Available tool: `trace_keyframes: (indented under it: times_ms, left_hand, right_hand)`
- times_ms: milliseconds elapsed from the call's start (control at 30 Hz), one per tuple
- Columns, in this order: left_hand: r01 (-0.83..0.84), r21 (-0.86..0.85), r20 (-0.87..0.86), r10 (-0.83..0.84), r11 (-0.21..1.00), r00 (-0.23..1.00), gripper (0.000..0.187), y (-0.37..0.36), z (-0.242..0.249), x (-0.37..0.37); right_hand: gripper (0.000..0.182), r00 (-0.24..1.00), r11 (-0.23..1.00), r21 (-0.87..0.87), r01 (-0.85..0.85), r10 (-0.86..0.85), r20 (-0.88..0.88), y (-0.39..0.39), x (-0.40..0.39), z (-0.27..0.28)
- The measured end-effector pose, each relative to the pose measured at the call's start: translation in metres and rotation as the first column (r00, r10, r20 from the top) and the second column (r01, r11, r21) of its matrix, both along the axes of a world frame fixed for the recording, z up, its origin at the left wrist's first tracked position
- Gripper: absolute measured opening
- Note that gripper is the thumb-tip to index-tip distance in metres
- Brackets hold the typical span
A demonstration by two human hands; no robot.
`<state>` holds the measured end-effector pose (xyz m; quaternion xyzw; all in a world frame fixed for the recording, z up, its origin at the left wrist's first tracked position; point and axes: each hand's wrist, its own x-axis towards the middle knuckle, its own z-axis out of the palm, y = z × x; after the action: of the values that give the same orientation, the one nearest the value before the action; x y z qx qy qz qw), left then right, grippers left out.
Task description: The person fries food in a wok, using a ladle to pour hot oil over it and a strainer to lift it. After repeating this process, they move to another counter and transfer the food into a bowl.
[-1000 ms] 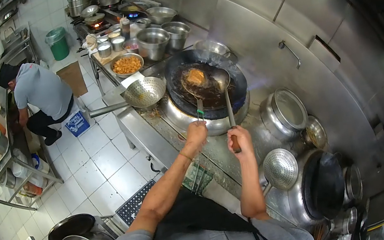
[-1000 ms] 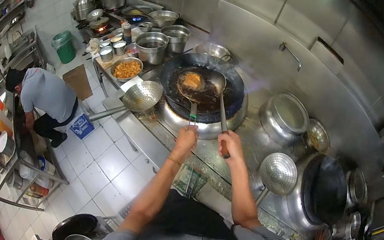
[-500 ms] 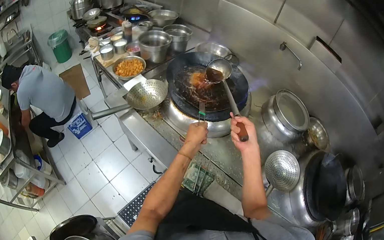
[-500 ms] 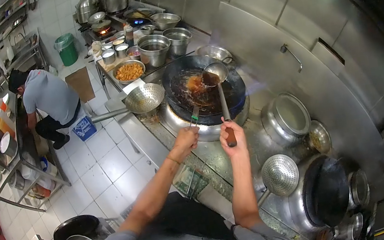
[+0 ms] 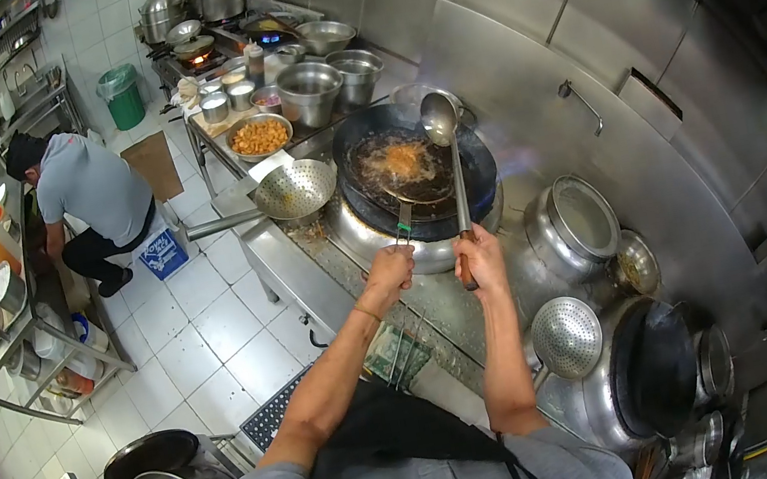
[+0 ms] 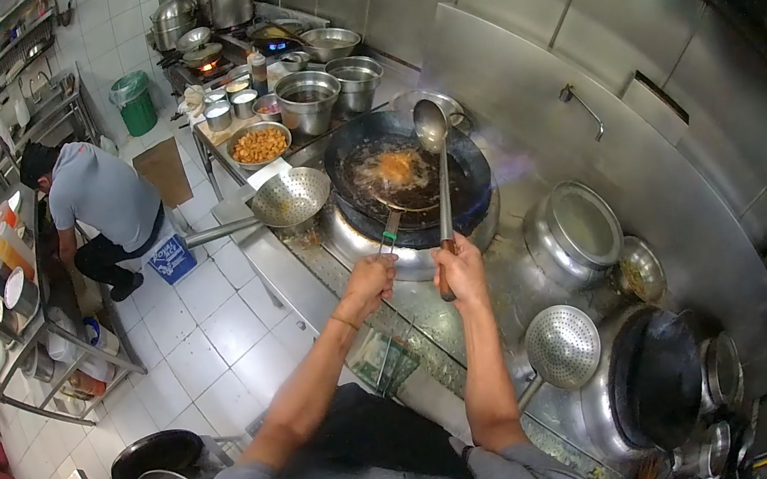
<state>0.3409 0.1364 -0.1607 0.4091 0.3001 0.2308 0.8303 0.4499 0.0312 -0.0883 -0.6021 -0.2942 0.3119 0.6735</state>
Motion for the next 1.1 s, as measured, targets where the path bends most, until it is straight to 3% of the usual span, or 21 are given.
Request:
trace_keyframes:
  times_ms: [133,333,400,433,500,533,867,933,1067,1100]
  left_hand:
    - [-0.02,0.006,0.005,0.02,1.0,1.0,0.011,-0.004,0.002,-0.002]
    - [-0.071,0.095,-0.032,0.074,0.993,0.997,0.013,-0.007,-0.011,0.007]
    - [-0.082,0.126,-0.044,0.088,0.989,0.995,0.013,-0.009,-0.013,0.009]
    - [-0.097,0.149,-0.04,0.104,0.984,0.994,0.018,-0.009,-0.013,0.009]
    - [-0.113,0.174,-0.035,0.121,0.978,0.992,0.023,-0.01,-0.016,0.01]
    - [-0.12,0.169,-0.034,0.128,0.978,0.991,0.024,-0.009,-0.019,0.012]
    - [-0.08,0.076,0.003,0.08,0.994,0.997,0.025,-0.008,-0.015,0.006]
    - [-0.055,0.065,-0.004,0.056,0.996,0.998,0.019,-0.006,-0.015,0.005]
    - [-0.014,0.042,-0.009,0.015,0.999,1.0,0.013,-0.005,-0.01,0.001]
    - [-0.002,0.05,-0.014,0.003,0.999,1.0,0.013,-0.005,-0.008,0.0]
  right_hand:
    - [0.011,0.993,0.994,-0.086,0.061,-0.051,0.108,-0.011,-0.001,-0.016]
    - [0.008,0.997,0.983,-0.176,0.059,-0.067,-0.036,-0.031,0.0,-0.03]
    - [0.013,0.88,0.999,0.004,0.049,-0.042,-0.473,-0.038,0.004,-0.028]
    - [0.013,0.88,0.999,0.003,0.049,-0.042,-0.473,-0.041,0.008,-0.026]
    - [0.022,0.656,0.986,0.169,0.005,0.124,-0.745,-0.047,0.019,-0.021]
    - [0.026,0.626,0.979,0.205,-0.002,0.161,-0.763,-0.049,0.022,-0.021]
    - [0.027,0.602,0.958,0.285,0.009,0.223,-0.766,-0.03,0.018,-0.004]
    - [0.027,0.683,0.978,0.209,0.017,0.141,-0.717,-0.022,0.017,0.002]
    - [0.023,0.773,0.958,0.279,-0.057,0.219,-0.595,-0.004,0.019,-0.003]
    - [0.021,0.843,0.972,0.221,-0.074,0.179,-0.507,0.0,0.017,-0.002]
